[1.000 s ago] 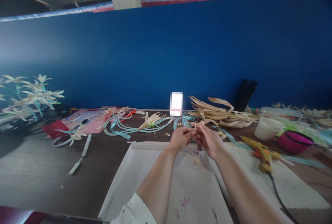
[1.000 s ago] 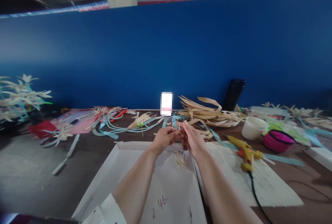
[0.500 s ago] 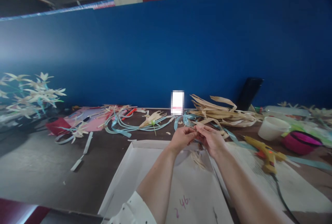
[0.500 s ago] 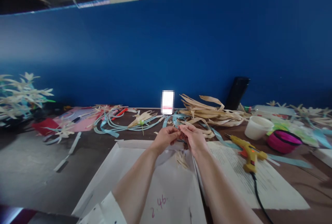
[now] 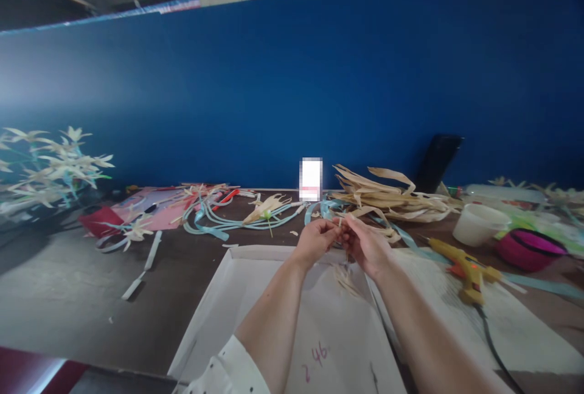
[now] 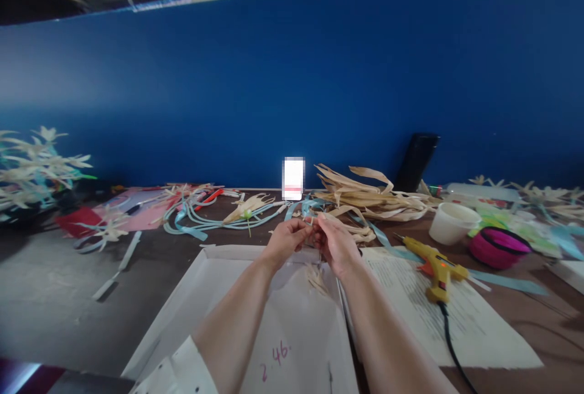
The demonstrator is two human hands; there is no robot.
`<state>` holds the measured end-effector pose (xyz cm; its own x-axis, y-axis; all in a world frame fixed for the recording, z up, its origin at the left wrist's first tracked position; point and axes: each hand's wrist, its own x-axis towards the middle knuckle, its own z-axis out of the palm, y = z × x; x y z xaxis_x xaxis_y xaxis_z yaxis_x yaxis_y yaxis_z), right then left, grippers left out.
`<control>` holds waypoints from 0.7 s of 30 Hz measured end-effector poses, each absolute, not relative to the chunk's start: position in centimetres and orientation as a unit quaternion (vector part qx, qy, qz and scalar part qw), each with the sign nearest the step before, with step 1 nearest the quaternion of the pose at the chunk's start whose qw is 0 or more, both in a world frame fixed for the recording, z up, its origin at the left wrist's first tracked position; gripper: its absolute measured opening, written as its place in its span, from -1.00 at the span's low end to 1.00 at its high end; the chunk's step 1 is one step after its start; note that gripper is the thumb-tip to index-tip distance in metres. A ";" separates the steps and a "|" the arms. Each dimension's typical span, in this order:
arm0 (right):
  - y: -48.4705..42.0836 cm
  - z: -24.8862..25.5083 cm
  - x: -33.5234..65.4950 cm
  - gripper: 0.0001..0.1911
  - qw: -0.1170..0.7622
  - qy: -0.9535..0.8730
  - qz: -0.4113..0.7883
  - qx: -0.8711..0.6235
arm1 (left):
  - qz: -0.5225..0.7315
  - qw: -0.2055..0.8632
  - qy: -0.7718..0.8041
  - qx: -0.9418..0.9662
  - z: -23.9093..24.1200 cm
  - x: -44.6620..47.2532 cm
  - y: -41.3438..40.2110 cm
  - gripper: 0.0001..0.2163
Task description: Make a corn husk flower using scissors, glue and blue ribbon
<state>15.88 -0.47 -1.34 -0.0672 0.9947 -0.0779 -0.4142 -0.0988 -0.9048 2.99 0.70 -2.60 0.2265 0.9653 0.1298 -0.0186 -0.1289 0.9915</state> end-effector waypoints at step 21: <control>0.0 -2.1 15.9 -0.66 0.607 -0.420 0.512 -0.438 | 0.506 0.521 0.414 0.550 -2.7 3.7 0.5 -0.79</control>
